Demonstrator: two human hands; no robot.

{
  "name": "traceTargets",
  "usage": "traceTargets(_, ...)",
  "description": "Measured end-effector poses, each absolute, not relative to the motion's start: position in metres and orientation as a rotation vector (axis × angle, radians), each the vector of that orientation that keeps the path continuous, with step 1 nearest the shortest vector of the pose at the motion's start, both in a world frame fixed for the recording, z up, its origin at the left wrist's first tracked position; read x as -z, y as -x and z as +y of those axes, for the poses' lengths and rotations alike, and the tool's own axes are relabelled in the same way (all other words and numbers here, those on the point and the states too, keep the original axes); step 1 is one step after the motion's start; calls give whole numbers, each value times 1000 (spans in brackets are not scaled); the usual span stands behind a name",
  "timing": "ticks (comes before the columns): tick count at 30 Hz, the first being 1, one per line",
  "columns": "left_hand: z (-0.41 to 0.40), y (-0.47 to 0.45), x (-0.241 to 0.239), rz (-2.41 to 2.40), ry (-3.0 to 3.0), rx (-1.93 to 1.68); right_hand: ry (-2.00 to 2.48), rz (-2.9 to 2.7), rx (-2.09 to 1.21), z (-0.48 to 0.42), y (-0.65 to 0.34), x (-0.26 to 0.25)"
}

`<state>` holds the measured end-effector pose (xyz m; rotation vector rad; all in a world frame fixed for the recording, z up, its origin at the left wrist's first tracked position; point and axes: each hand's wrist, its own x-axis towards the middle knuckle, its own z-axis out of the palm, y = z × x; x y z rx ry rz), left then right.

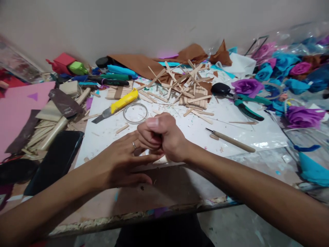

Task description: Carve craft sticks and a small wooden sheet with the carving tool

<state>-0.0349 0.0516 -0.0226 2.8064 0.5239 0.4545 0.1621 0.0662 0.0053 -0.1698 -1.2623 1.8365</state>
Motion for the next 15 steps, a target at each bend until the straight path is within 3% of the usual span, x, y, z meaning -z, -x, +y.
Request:
traceTargets(9,48,31,3,555,-2902,-269,211,-1269,-1716,62,-159,8)
traceTargets(15,44,29,1,595,-2914,-278,95,-1170,-1699,67,-178,-27)
